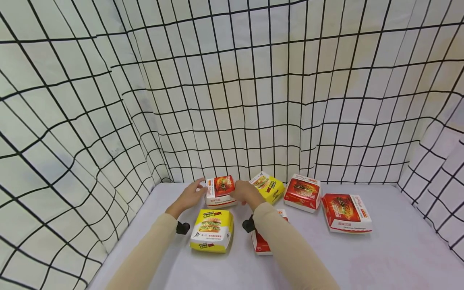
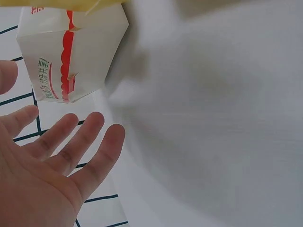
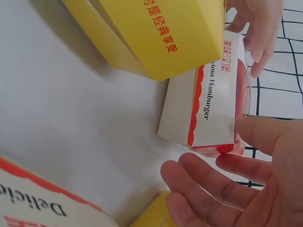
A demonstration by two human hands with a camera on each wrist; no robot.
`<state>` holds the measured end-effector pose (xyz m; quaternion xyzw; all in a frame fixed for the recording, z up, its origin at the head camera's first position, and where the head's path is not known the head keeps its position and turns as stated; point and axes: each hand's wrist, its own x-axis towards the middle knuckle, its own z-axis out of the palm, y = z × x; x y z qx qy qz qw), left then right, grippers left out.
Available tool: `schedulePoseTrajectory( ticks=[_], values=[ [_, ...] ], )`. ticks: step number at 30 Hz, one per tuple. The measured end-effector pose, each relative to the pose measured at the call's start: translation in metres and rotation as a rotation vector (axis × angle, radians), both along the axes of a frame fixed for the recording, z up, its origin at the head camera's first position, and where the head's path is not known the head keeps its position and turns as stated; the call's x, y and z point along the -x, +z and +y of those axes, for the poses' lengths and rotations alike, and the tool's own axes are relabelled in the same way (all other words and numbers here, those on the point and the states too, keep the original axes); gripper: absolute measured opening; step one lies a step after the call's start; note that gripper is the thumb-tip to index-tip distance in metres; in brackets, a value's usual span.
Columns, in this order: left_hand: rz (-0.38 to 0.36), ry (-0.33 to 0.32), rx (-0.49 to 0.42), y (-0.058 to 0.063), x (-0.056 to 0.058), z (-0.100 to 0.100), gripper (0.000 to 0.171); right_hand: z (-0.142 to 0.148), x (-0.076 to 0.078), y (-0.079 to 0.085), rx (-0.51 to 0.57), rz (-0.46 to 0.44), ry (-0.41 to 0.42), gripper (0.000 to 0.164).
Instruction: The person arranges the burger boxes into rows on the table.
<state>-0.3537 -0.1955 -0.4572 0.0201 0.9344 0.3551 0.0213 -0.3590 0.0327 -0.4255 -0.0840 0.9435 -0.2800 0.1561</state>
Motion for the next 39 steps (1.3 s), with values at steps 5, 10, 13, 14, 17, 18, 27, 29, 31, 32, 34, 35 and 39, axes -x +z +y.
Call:
schedulePoseTrajectory(
  ticks=[5, 10, 13, 14, 17, 18, 27, 29, 31, 32, 34, 35, 39],
  values=[
    [-0.014, -0.04, -0.013, 0.005, 0.002, 0.002, 0.06, -0.002, -0.001, 0.0, -0.018, -0.022, -0.03, 0.043],
    [-0.024, -0.046, -0.022, 0.006, 0.003, 0.003, 0.058, -0.002, 0.0, -0.002, 0.001, -0.035, -0.055, 0.039],
    [-0.024, -0.038, -0.022, 0.003, 0.003, 0.001, 0.056, -0.002, 0.001, -0.003, 0.0, -0.025, -0.059, 0.036],
    [-0.024, -0.036, -0.021, 0.002, 0.002, 0.001, 0.055, -0.002, 0.001, -0.004, 0.001, -0.022, -0.061, 0.035],
    [-0.024, -0.031, -0.027, 0.0, 0.001, -0.001, 0.055, -0.003, 0.002, -0.005, -0.005, -0.008, -0.058, 0.035],
    [-0.025, -0.026, -0.031, -0.001, 0.001, -0.001, 0.055, -0.003, 0.003, -0.006, -0.005, -0.005, -0.059, 0.034],
    [-0.019, -0.002, -0.032, 0.001, -0.003, -0.001, 0.055, -0.005, 0.001, -0.004, 0.051, -0.018, -0.095, 0.043],
    [-0.015, -0.005, -0.024, 0.002, -0.004, -0.001, 0.055, -0.005, 0.001, -0.003, 0.059, -0.017, -0.095, 0.043],
    [-0.011, -0.01, -0.013, 0.003, -0.006, -0.001, 0.056, -0.004, 0.003, -0.003, 0.058, -0.016, -0.091, 0.042],
    [-0.009, -0.012, -0.006, 0.004, -0.007, -0.001, 0.056, -0.004, 0.003, -0.003, 0.053, -0.012, -0.087, 0.041],
    [-0.002, -0.018, 0.014, 0.004, -0.008, -0.002, 0.057, -0.004, 0.005, -0.003, 0.046, -0.012, -0.083, 0.04],
    [0.003, -0.022, 0.026, 0.004, -0.008, -0.002, 0.057, -0.004, 0.005, -0.003, 0.045, -0.015, -0.081, 0.039],
    [0.009, -0.034, 0.062, 0.003, -0.008, -0.003, 0.056, -0.003, 0.007, -0.005, 0.049, -0.023, -0.07, 0.036]
  ],
)
